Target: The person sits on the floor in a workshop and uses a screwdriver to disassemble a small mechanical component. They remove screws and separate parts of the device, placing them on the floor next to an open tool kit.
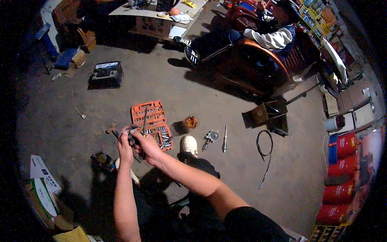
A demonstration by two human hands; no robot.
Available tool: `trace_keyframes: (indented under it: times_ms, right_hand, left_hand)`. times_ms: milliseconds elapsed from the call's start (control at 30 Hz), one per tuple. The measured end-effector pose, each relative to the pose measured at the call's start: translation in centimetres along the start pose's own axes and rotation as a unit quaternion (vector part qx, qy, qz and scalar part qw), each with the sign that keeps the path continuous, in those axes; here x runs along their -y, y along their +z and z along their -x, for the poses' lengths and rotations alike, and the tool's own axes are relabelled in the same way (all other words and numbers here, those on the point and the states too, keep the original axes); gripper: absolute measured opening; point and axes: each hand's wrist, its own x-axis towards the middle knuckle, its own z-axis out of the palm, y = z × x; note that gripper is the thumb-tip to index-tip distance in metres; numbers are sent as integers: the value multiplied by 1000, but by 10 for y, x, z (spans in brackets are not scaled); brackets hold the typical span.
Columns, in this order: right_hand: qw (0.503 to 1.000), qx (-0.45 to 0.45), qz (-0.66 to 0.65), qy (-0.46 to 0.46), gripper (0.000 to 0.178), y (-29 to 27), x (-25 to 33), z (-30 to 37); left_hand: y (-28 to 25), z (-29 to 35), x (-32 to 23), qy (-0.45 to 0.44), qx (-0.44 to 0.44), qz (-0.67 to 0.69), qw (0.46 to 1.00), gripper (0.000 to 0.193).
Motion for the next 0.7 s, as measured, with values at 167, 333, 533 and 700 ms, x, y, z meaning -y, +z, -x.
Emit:
trace_keyframes:
  times_ms: [167,333,533,700]
  right_hand:
    - [984,-6,180,-13,24,16,14,11]
    - [997,38,59,24,22,-12,4,-10]
    - [996,42,54,58,24,-9,1,-8]
    - [998,37,39,37,16,-13,6,-7]
  left_hand:
    - [-8,-4,-10,55,-24,-82,995,30]
    - [10,-5,-13,49,-10,-50,998,37]
    - [3,-4,-8,61,-3,-34,998,36]
    - [8,-5,0,87,-20,-78,993,34]
